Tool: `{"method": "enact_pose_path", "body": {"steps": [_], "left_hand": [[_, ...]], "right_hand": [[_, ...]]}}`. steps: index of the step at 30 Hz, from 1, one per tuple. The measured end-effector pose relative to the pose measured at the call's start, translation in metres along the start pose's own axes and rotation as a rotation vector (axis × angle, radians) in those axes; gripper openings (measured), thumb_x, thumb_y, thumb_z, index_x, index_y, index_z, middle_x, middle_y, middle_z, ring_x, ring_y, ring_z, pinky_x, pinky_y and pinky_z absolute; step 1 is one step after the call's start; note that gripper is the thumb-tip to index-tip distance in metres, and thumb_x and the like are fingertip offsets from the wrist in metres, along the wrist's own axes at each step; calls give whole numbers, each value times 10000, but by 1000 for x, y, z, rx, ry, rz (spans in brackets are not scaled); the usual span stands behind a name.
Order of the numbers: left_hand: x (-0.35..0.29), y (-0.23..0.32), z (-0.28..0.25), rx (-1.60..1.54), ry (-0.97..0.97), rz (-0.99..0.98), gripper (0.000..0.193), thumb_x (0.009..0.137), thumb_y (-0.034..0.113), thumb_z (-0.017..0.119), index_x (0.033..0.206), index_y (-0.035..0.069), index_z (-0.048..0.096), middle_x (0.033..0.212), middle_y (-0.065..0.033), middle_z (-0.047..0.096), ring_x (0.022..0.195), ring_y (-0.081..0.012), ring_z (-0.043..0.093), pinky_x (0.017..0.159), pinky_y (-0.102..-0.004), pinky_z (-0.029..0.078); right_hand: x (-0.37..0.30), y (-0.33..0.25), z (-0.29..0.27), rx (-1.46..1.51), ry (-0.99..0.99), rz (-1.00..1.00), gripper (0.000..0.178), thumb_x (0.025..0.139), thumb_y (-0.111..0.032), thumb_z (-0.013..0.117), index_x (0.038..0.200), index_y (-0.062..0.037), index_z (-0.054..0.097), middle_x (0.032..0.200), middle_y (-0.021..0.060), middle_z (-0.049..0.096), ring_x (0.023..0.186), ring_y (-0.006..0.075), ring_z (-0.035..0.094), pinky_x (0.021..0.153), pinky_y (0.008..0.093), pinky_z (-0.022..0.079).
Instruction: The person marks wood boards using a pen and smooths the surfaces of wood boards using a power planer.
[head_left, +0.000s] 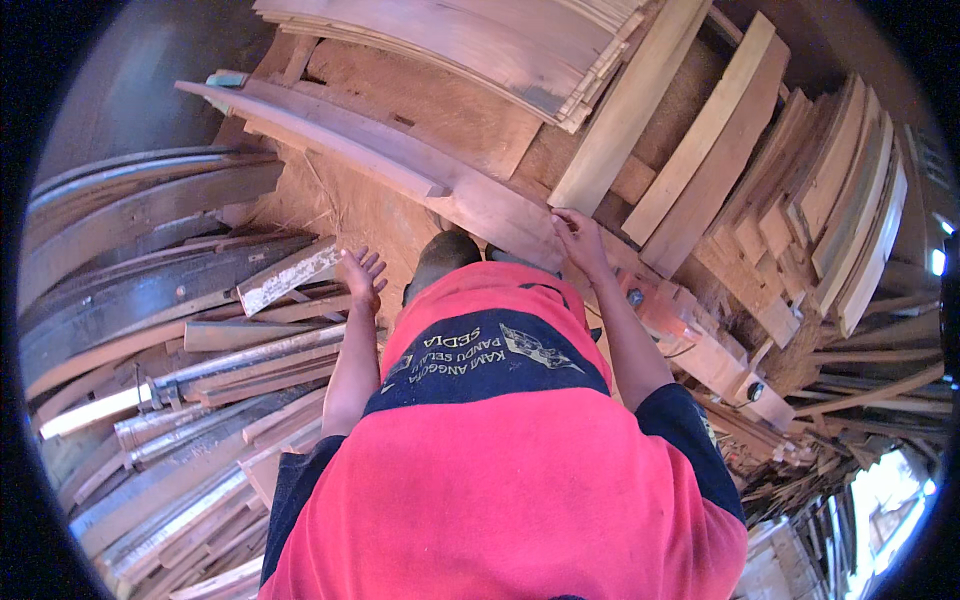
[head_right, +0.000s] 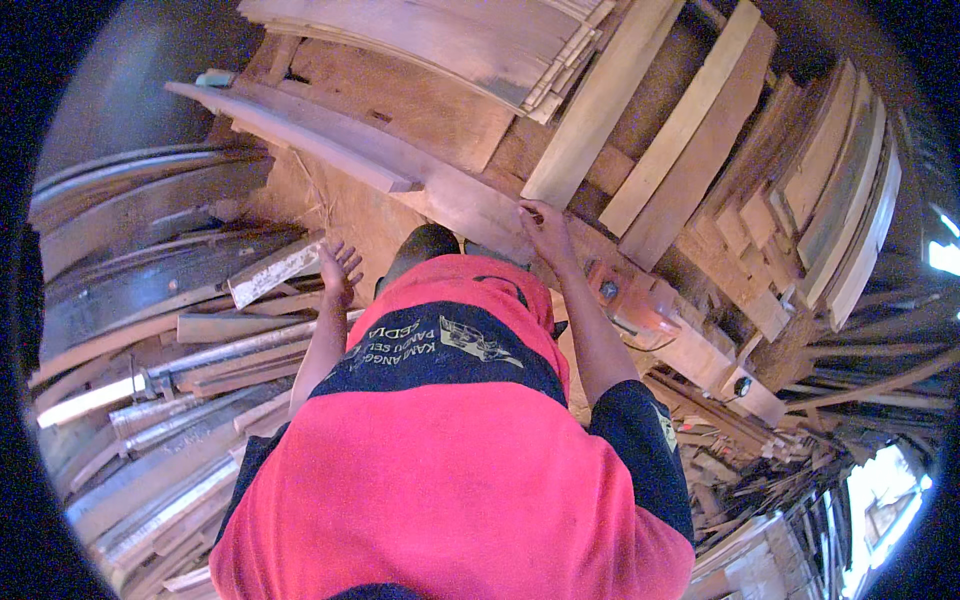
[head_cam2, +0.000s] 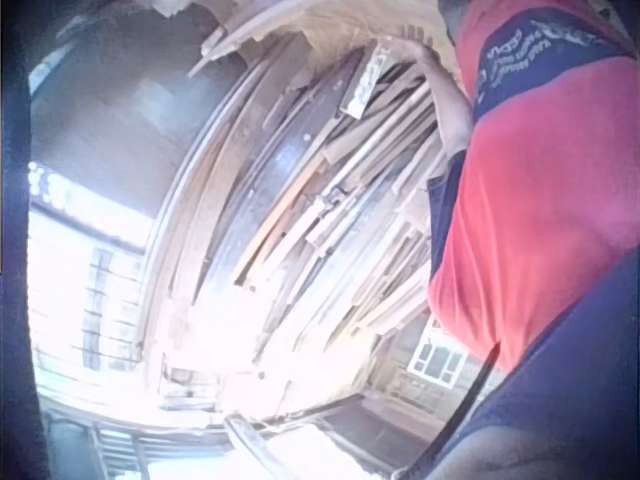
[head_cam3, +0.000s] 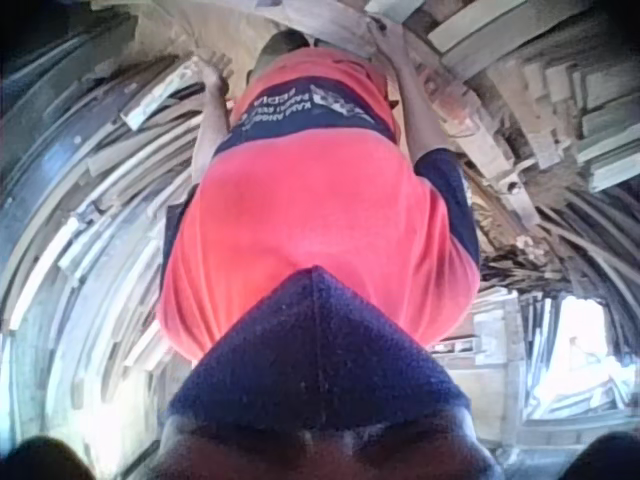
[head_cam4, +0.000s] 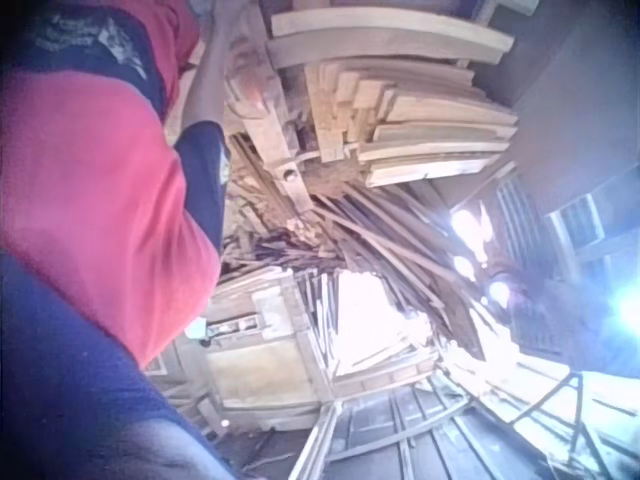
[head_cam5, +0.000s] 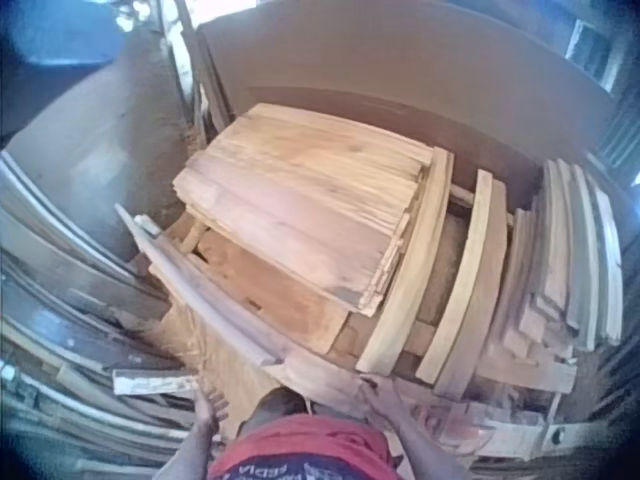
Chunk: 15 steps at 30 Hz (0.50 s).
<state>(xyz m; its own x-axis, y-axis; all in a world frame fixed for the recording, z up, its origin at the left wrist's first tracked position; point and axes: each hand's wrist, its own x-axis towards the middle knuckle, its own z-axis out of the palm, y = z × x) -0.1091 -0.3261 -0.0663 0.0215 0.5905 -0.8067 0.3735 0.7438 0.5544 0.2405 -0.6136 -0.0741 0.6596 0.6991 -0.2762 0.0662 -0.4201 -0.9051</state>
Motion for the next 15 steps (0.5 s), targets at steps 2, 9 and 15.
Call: {"method": "enact_pose_path", "body": {"steps": [2,9,15], "left_hand": [[-13,-24,-7,-4,2,-28,896,935,805,207,1530,156,377,1518,-153,468,1307,-336,521,1038,-553,357],[-36,-101,-50,-81,64,-139,872,950,784,208,1525,155,392,1502,-155,488,1300,-343,525,1031,-557,362],[-22,-145,-84,-73,94,-2,831,963,754,275,1479,130,464,1441,-149,549,1239,-308,566,960,-500,423]], "right_hand": [[6,1,3,1,-18,-44,300,991,-228,640,1176,5,685,940,67,717,840,128,667,745,290,539],[16,-21,43,-233,-365,-70,285,982,-226,645,1153,-5,699,1003,103,730,897,176,683,815,326,549],[-7,-16,108,-388,-700,-205,311,950,-244,669,1139,0,706,1028,171,730,973,271,699,883,370,546]]}}
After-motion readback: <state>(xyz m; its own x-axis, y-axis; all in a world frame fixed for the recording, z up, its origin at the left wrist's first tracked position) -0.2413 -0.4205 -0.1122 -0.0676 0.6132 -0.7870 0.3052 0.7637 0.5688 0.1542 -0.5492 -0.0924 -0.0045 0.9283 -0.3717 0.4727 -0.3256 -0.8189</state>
